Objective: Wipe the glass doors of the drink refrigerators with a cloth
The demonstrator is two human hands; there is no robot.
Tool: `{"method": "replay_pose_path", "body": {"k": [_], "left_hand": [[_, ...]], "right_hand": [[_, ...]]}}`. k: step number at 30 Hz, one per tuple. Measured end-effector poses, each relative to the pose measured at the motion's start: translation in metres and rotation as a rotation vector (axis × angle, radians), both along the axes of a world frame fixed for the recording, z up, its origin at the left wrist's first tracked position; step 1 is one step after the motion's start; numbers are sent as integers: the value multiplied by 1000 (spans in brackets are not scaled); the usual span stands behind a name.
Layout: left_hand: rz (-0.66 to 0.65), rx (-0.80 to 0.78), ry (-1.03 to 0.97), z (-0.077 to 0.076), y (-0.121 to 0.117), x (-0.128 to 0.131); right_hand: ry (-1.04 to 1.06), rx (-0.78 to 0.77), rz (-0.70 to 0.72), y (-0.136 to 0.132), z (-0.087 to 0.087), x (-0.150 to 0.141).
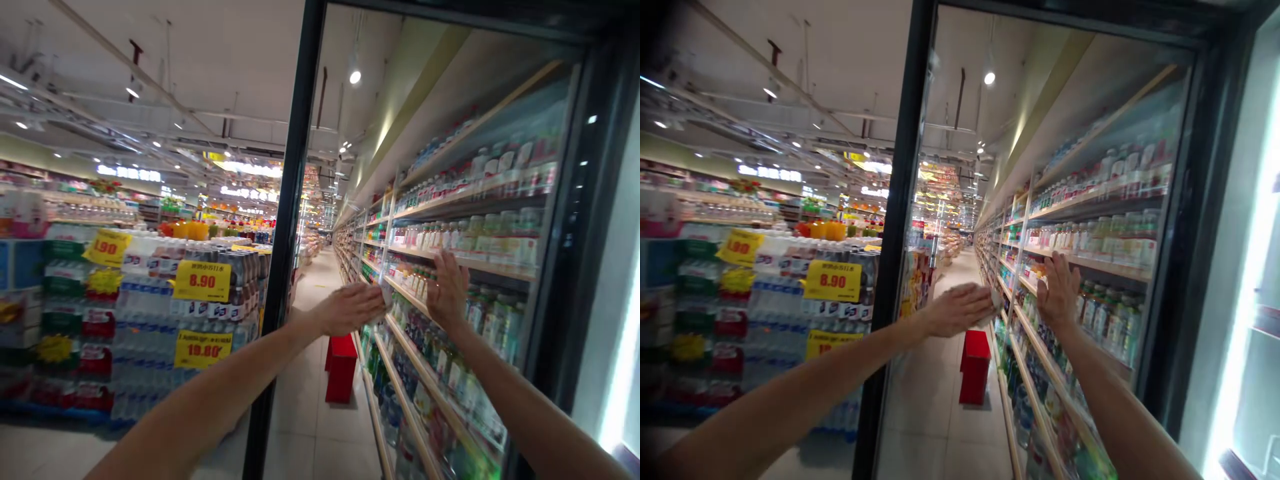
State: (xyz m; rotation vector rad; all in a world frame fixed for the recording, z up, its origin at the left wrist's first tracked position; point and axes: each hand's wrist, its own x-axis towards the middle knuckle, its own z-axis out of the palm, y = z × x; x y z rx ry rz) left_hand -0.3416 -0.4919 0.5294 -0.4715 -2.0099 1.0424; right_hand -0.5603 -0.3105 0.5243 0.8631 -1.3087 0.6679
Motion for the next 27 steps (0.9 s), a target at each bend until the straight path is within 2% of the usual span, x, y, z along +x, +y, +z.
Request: {"method": "replay_pose_path", "body": {"k": [3, 4, 5, 6, 9, 10, 11, 13, 15, 16, 17, 18, 20, 21, 22, 24, 27], "left_hand": [[75, 353, 369, 40, 2, 4], [86, 431, 453, 47, 4, 4], [81, 446, 469, 46, 6, 2], [56, 387, 406, 38, 9, 0], [-81, 8, 23, 2, 19, -9], [-104, -55, -33, -3, 21, -11], [-115, -74, -39, 0, 22, -13], [-78, 68, 133, 23, 22, -12], [-3, 315, 399, 48, 23, -11], [25, 386, 475, 53, 25, -12], [36, 391, 485, 50, 27, -13], [25, 315, 416, 40, 30, -14], [-45, 41, 184, 14, 34, -19], [-78, -94, 67, 5, 34, -20], [-81, -140, 30, 1, 34, -20], [-36, -70, 110, 15, 31, -18], [89, 271, 464, 51, 28, -13]], "right_hand": [[11, -50, -24, -1, -2, 3], [7, -59, -35, -2, -3, 4], [-1, -64, -43, -1, -3, 5], [-10, -64, -50, -1, -3, 6], [-35, -51, -51, 3, -4, 7], [-40, -48, -48, 4, -4, 7], [-44, -47, -44, 4, -4, 8], [-46, -53, -38, 5, -4, 8], [-37, -57, -29, 5, -4, 7], [-31, -59, -21, 5, -4, 7], [-27, -65, -12, 5, -4, 7], [-23, -71, -1, 5, -5, 6], [-12, -78, 22, 5, -5, 5], [-8, -78, 32, 5, -5, 4], [-9, -75, 39, 4, -5, 4], [-6, -75, 49, 4, -5, 2], [11, -91, 63, 3, -6, 1]]}}
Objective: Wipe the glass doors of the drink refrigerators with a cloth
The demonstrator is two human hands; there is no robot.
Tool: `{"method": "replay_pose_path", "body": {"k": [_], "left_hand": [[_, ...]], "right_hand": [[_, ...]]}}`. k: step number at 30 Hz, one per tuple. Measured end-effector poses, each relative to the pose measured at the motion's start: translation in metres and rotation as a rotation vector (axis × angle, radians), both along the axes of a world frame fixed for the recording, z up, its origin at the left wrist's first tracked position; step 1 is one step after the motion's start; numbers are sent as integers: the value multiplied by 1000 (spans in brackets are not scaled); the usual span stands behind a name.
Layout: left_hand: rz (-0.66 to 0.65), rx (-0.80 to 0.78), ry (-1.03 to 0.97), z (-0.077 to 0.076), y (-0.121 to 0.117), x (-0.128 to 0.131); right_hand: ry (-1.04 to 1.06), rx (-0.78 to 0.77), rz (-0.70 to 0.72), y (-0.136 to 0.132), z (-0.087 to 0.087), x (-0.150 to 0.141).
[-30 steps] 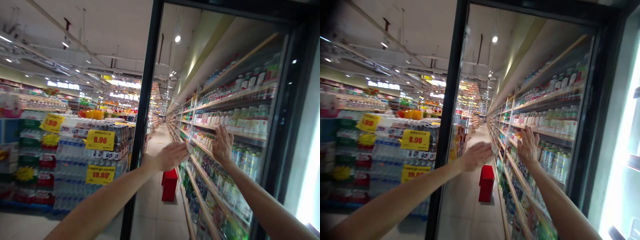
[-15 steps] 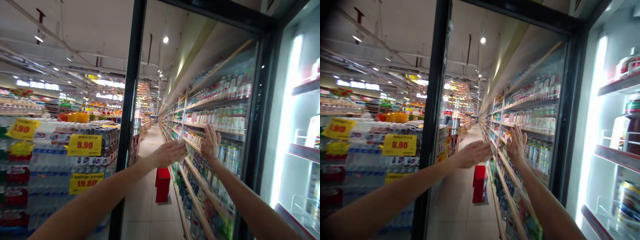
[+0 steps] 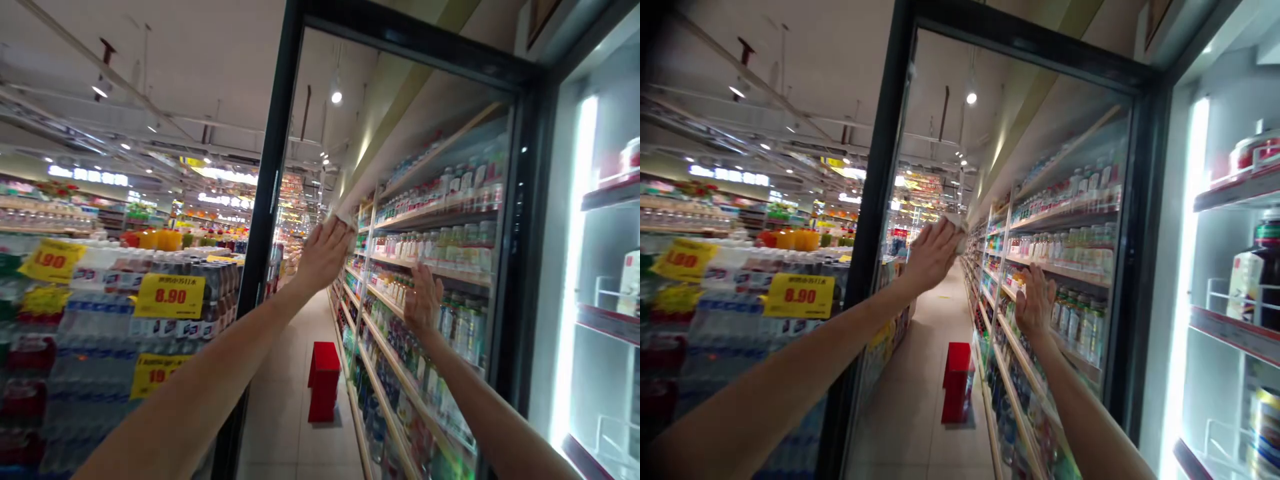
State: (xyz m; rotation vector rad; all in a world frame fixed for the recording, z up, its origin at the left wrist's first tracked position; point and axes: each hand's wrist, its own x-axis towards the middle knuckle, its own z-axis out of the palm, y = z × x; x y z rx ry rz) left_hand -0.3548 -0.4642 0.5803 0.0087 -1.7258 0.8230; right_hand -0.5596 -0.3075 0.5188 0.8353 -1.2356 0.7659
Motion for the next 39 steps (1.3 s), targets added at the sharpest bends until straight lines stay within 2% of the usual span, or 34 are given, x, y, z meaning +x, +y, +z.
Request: {"method": "replay_pose_path", "body": {"k": [1, 2, 5, 6, 7, 8, 10, 11, 12, 13, 16, 17, 18, 19, 21, 22, 23, 24, 25, 28, 29, 30, 33, 34, 35, 39], "left_hand": [[10, 32, 40, 4, 0, 0], [9, -5, 12, 2, 1, 0], [-44, -371, -316, -17, 1, -2], [-57, -440, -374, -19, -1, -1], [-58, -438, -363, -16, -4, 0], [-52, -367, -283, -8, -6, 3], [-24, -120, -27, 8, -8, 7], [-16, -29, 66, 11, -7, 7], [-20, -1, 91, 9, -6, 5], [-45, -55, 37, 1, -4, 3], [-171, -474, -378, -31, 3, -6], [-188, -554, -469, -35, 3, -7], [-188, -564, -491, -31, 3, -6], [-164, -493, -438, -20, 3, -4], [-91, -225, -184, 7, 2, 0], [-66, -68, -32, 18, 3, 1], [-50, 16, 45, 23, 5, 1], [-47, 42, 69, 21, 8, 0], [-59, -2, 29, 13, 11, -3], [-137, -350, -289, -15, 20, -13], [-137, -379, -328, -17, 22, -14], [-126, -336, -299, -14, 23, -14], [-58, 21, 11, 6, 25, -11], [-53, 75, 56, 6, 26, -10], [-62, 54, 25, 0, 26, -10], [-176, -424, -469, -44, 19, -3]], "right_hand": [[7, -4, 4, 0, 0, 0], [12, -8, 7, 0, 0, 0], [10, -6, 11, 0, 0, 1], [12, -5, 11, 0, 0, 1], [14, -5, 10, 0, 0, 1], [16, -6, 10, 0, 1, 1], [22, -11, 7, 0, 1, 0], [25, -12, 7, 0, 1, 0], [28, -13, 7, 0, 1, 0], [29, -16, 10, 0, 1, 0], [13, -12, 25, 1, 0, 0], [3, -8, 33, 2, 0, 0], [-5, -5, 40, 2, 0, 0], [-7, -3, 46, 3, 0, 1], [-2, -5, 52, 4, 0, 1], [3, -5, 53, 4, 0, 2], [8, -4, 53, 5, 1, 2], [9, -3, 55, 6, 1, 3], [5, 1, 59, 6, 1, 4], [-8, 6, 69, 8, 1, 5], [-8, 6, 69, 8, 0, 4], [-6, 5, 68, 8, 0, 4], [-5, 1, 65, 8, -1, 2], [-9, 0, 65, 8, -1, 2], [-13, -1, 65, 8, -1, 2], [-18, 3, 53, 9, -1, 3]]}}
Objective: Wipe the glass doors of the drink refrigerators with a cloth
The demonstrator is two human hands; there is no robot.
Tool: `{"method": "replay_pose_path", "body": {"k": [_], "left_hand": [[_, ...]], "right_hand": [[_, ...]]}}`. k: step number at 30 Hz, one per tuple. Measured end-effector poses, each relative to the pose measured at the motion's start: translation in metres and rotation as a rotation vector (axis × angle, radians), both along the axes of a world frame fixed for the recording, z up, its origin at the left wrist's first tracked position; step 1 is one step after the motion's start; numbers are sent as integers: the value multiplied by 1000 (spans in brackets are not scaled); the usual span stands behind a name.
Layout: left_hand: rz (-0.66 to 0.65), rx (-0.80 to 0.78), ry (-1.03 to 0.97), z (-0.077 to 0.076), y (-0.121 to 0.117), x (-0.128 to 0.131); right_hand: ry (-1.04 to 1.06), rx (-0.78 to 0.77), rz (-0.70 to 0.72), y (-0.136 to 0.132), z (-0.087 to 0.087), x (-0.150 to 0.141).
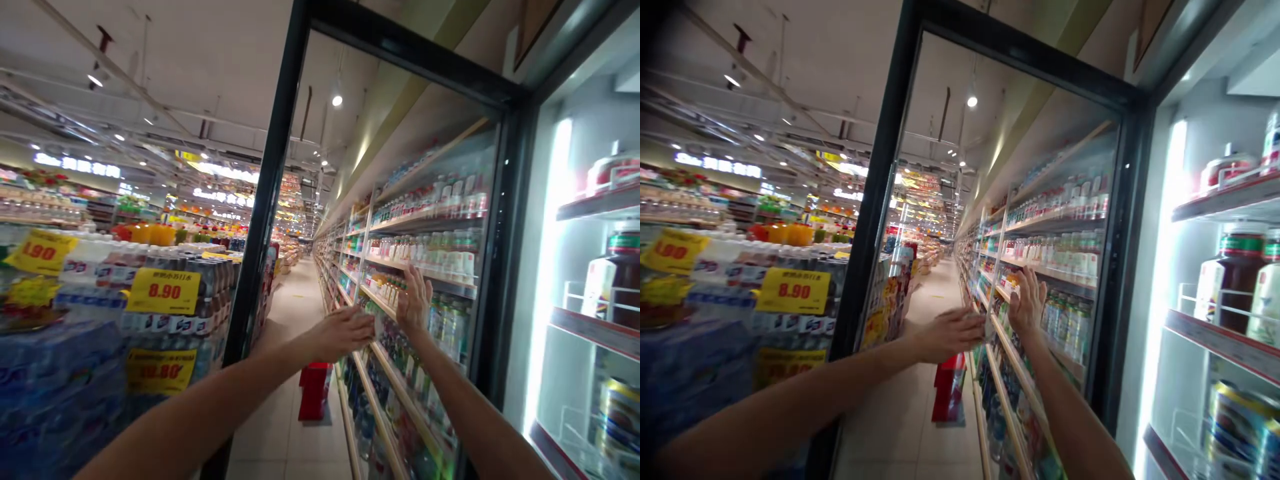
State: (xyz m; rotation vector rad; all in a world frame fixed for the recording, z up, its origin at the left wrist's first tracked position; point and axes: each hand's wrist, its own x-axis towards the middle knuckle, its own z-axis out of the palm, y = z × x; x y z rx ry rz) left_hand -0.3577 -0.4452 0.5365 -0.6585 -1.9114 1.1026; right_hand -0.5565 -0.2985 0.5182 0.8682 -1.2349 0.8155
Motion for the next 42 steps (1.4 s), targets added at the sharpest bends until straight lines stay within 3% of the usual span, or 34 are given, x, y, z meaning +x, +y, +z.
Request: {"method": "replay_pose_path", "body": {"k": [2, 5, 7, 11, 12, 16, 17, 20, 22, 24, 27, 29, 33, 35, 37, 39, 40, 42], "left_hand": [[-3, -16, 4, -2, -8, 10], [109, 335, 352, 18, -16, 26], [157, 444, 433, 19, -19, 34], [80, 40, 43, -6, -25, 45], [77, 28, 39, -6, -27, 49], [204, 465, 444, 5, -34, 59], [200, 480, 449, 2, -34, 60], [78, 170, 120, -26, -31, 61], [32, 38, -25, -34, -31, 62], [63, 128, 61, -21, -33, 61], [158, 423, 356, 4, -36, 57], [176, 402, 298, -4, -36, 53], [102, -8, -211, -45, -33, 51], [110, 47, -150, -38, -34, 56], [164, 276, 104, -17, -36, 61], [208, 430, 258, -8, -36, 66], [213, 414, 225, -13, -35, 68], [181, 221, -27, -38, -34, 72]], "right_hand": [[0, 4, 1, 1, 0, 1], [1, -10, 2, 2, 1, 3], [0, -16, 2, 2, 1, 5], [-3, -7, 23, 3, 1, 7], [-3, -6, 24, 4, 1, 7], [-10, -17, 14, 3, 2, 7], [-11, -17, 12, 3, 2, 8], [-11, -13, 18, 3, 2, 8], [-11, -10, 14, 3, 2, 8], [-14, -14, 5, 3, 2, 9], [-15, -16, 7, 4, 2, 10], [-15, -17, 13, 4, 2, 11], [-22, 2, 11, 5, 2, 12], [-17, 4, 15, 5, 2, 11], [-11, 2, 19, 5, 1, 10], [-4, 2, 21, 6, 1, 10], [0, 0, 21, 7, 1, 10], [5, -6, 16, 7, 1, 9]]}}
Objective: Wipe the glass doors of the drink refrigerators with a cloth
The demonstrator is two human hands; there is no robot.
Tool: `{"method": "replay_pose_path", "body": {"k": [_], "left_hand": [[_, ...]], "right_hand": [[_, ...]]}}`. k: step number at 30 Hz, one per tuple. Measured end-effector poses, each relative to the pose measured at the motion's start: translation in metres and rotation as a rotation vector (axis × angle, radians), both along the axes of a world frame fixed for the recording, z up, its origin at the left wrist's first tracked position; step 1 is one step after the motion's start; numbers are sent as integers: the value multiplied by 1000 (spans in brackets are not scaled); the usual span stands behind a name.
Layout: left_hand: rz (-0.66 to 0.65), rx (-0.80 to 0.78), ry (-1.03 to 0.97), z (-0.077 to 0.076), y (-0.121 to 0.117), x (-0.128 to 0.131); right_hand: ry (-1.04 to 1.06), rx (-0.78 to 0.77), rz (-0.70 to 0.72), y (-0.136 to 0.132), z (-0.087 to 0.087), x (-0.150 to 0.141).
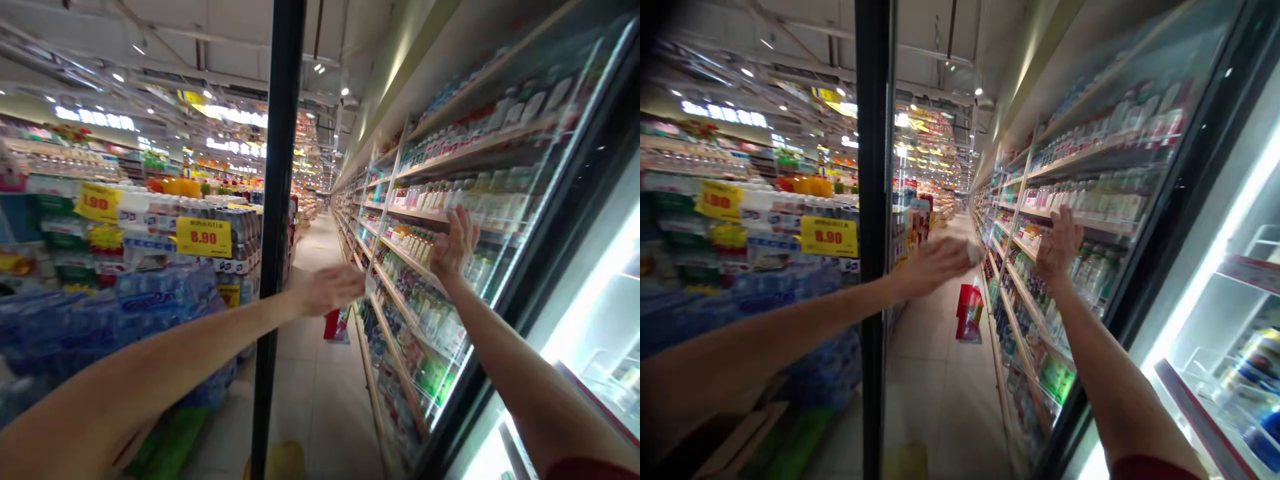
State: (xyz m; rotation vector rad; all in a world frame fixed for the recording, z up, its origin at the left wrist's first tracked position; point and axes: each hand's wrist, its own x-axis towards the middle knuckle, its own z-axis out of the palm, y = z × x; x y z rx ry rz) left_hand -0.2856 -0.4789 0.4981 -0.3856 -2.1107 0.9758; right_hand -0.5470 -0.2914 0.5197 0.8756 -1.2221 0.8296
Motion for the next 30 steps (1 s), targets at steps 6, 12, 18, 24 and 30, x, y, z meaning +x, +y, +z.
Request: {"method": "replay_pose_path", "body": {"k": [6, 12, 18, 24, 30], "left_hand": [[18, 12, 27, 2, -7, 8], [57, 35, -32, -16, -4, 4], [-8, -1, -73, -30, -7, -7], [-59, 147, 186, -5, 13, -36], [-210, -36, -61, 5, 37, -70]], "right_hand": [[9, -4, -9, -1, 0, 1], [-115, -63, 9, -17, -11, 17], [-198, -95, 82, -33, -25, 33], [-311, -94, 255, -30, -42, 54], [-418, -33, 341, -13, -70, 70]]}}
